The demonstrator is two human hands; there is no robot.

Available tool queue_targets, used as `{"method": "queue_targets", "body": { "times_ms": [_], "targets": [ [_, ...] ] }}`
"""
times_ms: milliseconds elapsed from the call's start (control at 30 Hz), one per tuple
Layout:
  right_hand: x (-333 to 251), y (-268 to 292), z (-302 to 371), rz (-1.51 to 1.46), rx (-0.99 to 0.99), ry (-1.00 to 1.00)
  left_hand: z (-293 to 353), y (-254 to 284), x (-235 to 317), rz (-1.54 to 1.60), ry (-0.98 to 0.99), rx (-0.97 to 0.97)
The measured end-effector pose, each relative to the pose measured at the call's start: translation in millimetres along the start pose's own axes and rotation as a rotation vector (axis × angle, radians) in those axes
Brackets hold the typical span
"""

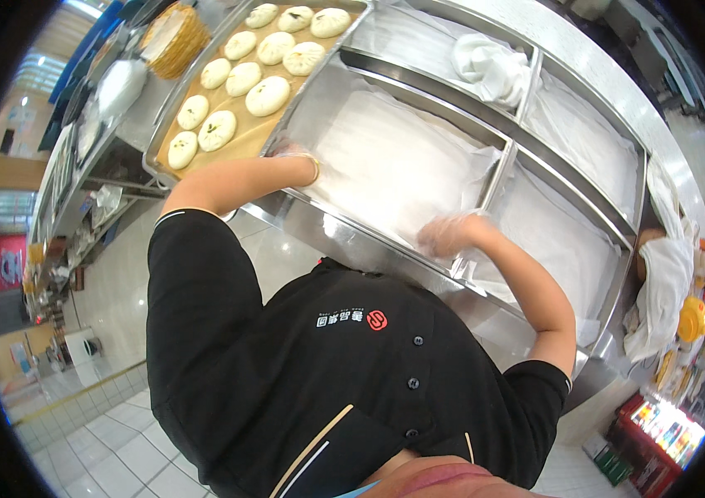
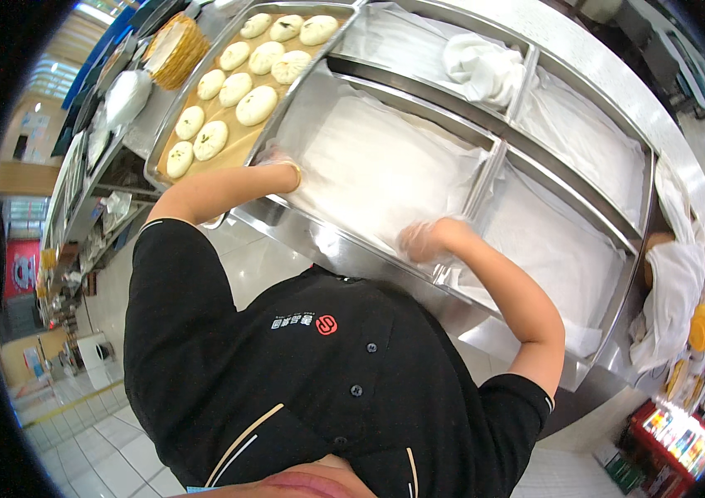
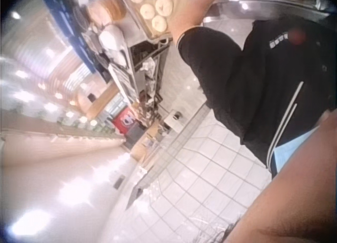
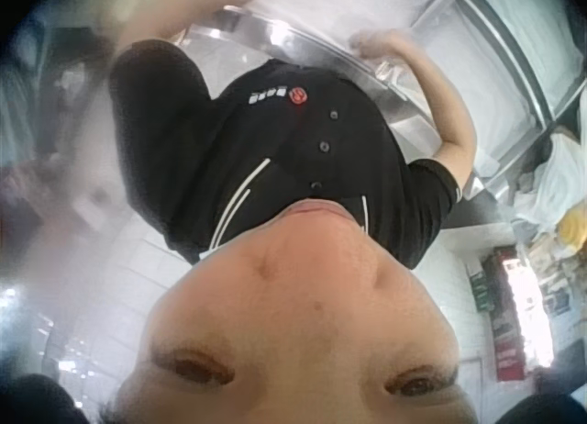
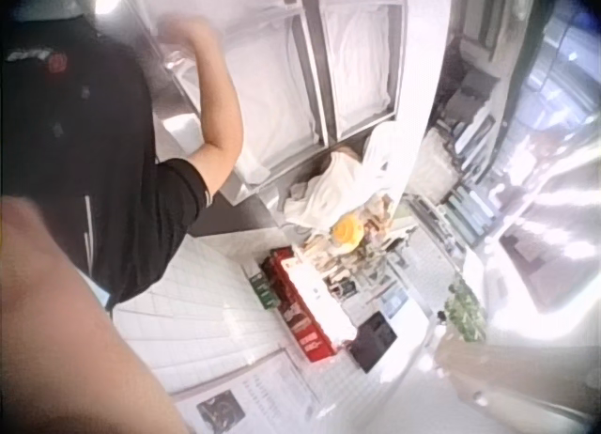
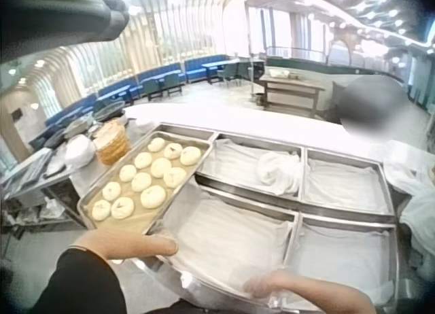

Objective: The person lines stainless steel display compartments with white paper and transfers steamed buns from a large tray into the compartments. They wear disposable gloves and handle the buns one by one, arranging them neatly in rows. The person also moves trays between the display counter and a nearby storage rack.

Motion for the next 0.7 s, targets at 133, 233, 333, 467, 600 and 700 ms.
{"method": "queue_targets", "body": {
  "times_ms": [133, 233, 333, 467, 600, 700],
  "targets": [
    [31, 71, -12, 0.024, 0.409, -0.206, 33, 37, 8, -0.23, -0.104, 0.101],
    [56, 96, -38, 0.008, 0.673, -0.411, 38, 58, 11, 0.042, 0.007, 0.285],
    [91, 98, -41, 0.025, 0.714, -0.651, 94, 92, -13, 0.521, -0.193, 0.254],
    [112, 103, -37, -0.003, 0.622, -0.736, 146, 87, -43, 0.919, -0.293, 0.809],
    [90, 124, -34, 0.044, 0.711, -0.768, 189, 65, -105, 1.141, 0.205, 1.345],
    [64, 145, -41, 0.213, 0.708, -0.632, 162, 30, -111, 0.919, 0.48, 1.121]
  ]
}}
Point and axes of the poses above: each hand's wrist, its own z-axis away from the middle knuckle, its own y-axis out of the back of the hand, x = y × z, the point moved 7 cm from there along -z, towards the middle knuckle
